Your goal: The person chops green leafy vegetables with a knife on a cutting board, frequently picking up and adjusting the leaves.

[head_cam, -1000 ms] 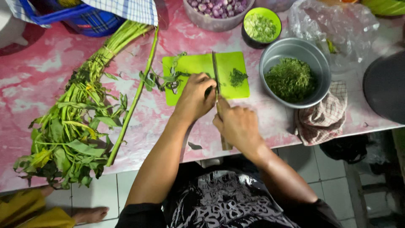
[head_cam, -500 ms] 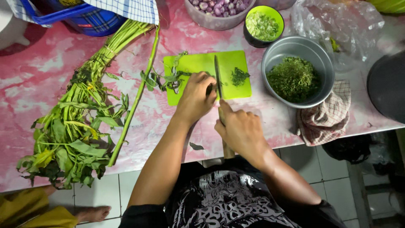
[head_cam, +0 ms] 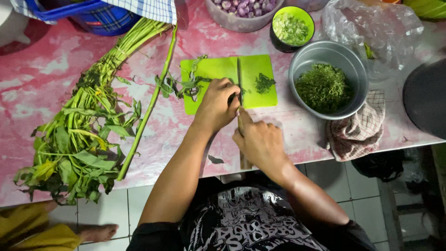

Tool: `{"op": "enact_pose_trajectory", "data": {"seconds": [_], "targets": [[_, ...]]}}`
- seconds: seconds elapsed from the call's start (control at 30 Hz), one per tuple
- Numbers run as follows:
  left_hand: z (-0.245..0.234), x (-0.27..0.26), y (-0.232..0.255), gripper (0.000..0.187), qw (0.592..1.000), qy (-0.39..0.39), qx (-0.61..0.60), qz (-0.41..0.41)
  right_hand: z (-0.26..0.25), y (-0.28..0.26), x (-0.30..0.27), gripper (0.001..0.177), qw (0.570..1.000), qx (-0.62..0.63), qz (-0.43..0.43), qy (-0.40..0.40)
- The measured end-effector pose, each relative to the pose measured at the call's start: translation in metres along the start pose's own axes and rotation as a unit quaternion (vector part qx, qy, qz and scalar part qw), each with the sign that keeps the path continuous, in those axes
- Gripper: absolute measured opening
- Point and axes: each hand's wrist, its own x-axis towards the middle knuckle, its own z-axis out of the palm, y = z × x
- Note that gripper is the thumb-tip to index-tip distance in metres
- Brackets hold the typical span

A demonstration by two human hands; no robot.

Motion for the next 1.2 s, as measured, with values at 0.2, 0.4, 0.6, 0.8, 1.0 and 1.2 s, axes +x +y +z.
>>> {"op": "enact_pose_trajectory", "data": {"seconds": [0.2,0.4,0.6,0.8,1.0,1.2], "targets": [[-0.001,-0.001,0.003,0.011,1.000,0.006,0.001,0.012,-0.007,0.005,-0.001,0.059,1.000,-0.011,-0.003,-0.008],[0.001,0.001,0.001,0.013,1.000,0.009,0.012,0.014,-0.002,-0.002,0.005,0.053,1.000,0.001,0.005,-0.007],[-0.003,0.000,0.008,0.014,1.000,0.012,0.010,0.000,-0.009,0.004,-0.005,0.052,1.000,0.023,-0.010,-0.011],[-0.005,0.000,0.009,0.014,0.997,0.003,0.067,0.027,-0.003,0.001,0.007,0.053,1.000,0.008,0.016,-0.010],[-0.009,-0.002,0.009,0.015,0.999,0.010,0.033,0.032,-0.005,-0.002,-0.004,0.056,1.000,0.012,0.004,-0.018],[-0.006,-0.002,0.005,0.016,0.999,0.015,0.032,0.028,-0.001,0.001,0.008,0.055,1.000,-0.010,-0.008,0.007]]}}
